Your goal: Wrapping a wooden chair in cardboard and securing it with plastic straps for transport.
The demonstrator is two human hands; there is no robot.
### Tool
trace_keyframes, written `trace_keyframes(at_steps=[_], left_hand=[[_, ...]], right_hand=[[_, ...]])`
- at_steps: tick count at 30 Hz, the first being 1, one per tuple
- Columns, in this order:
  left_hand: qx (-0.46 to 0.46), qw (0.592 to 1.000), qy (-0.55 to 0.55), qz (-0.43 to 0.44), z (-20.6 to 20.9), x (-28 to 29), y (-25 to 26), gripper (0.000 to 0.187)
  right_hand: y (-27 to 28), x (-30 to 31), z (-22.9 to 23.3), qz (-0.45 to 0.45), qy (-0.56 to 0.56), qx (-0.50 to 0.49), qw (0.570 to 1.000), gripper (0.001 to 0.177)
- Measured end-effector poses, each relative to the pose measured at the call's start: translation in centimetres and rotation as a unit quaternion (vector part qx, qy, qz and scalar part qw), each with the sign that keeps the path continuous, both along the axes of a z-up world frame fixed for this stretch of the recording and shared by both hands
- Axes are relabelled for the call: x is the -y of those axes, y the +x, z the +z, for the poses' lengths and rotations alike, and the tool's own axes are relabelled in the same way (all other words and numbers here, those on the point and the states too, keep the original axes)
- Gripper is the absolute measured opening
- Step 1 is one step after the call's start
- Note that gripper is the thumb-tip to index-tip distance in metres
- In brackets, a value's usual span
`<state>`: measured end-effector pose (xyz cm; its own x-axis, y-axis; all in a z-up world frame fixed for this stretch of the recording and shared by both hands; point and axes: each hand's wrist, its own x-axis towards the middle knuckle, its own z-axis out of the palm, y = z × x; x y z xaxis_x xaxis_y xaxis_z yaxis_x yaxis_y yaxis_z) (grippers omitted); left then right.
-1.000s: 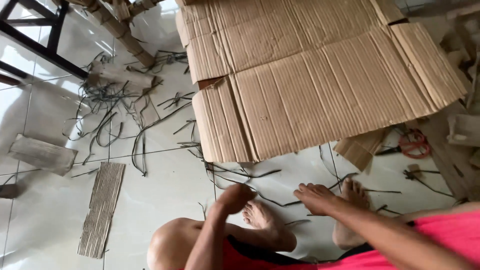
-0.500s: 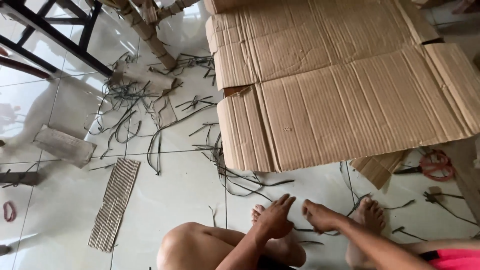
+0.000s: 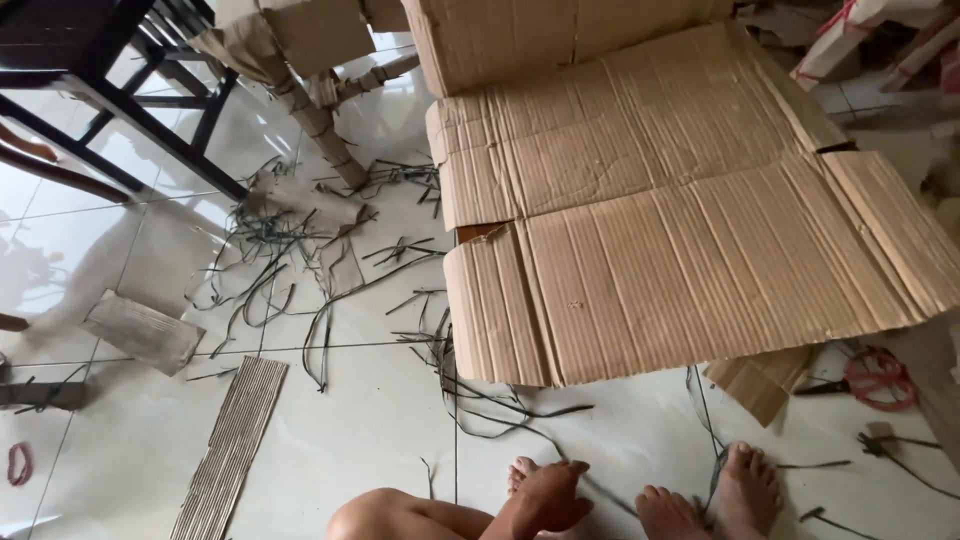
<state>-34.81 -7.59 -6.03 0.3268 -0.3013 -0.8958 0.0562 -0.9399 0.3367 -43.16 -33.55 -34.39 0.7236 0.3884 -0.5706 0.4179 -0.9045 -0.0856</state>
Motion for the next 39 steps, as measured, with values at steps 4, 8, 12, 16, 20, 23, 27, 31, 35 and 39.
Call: trace_keyframes(at_steps=[4, 8, 12, 16, 20, 23, 27, 31, 35, 39], left_hand=[[0.128, 0.982, -0.133, -0.025, -6.2, -0.3, -0.5, 0.075], [0.164, 0.957, -0.239, 0.011, -4.1, 0.2, 0.0, 0.086], [0.143, 0.968, -0.194, 0.067, -4.7, 0.9, 0.4, 0.046], [0.126, 0.937, -0.307, 0.109, -0.7, 0.6, 1.1, 0.027], [0.033, 0.895, -0.408, 0.179, 7.4, -0.9, 2.7, 0.029], [0.043, 0.861, -0.461, 0.21, 9.4, -2.6, 3.8, 0.034], [0.061, 0.821, -0.504, 0.26, 10.0, -5.4, 3.1, 0.027], [0.231, 0.787, -0.463, 0.336, 7.1, -8.2, 4.1, 0.035], [0.403, 0.743, -0.344, 0.409, 3.9, -13.3, 5.1, 0.03], [0.451, 0.679, -0.298, 0.496, 6.2, -15.7, 6.1, 0.046]], right_hand=[[2.9, -2.1, 6.5, -0.432, 0.041, -0.136, 0.891, 0.101], [6.3, -6.4, 19.2, -0.312, 0.247, -0.354, 0.847, 0.008], [8.2, -5.8, 26.4, -0.231, 0.313, -0.267, 0.882, 0.017], [8.4, -1.6, 31.6, -0.209, 0.236, -0.162, 0.935, 0.014], [8.0, 2.7, 40.4, -0.315, 0.234, -0.069, 0.917, 0.028], [7.6, 9.4, 41.7, -0.408, 0.267, 0.05, 0.871, 0.035], [6.7, 15.5, 42.2, -0.413, 0.303, 0.304, 0.803, 0.032], [9.6, 18.3, 42.1, -0.453, 0.245, 0.459, 0.724, 0.035], [13.5, 21.2, 40.2, -0.414, 0.321, 0.464, 0.714, 0.034], [17.3, 22.7, 39.3, -0.465, 0.285, 0.447, 0.709, 0.036]])
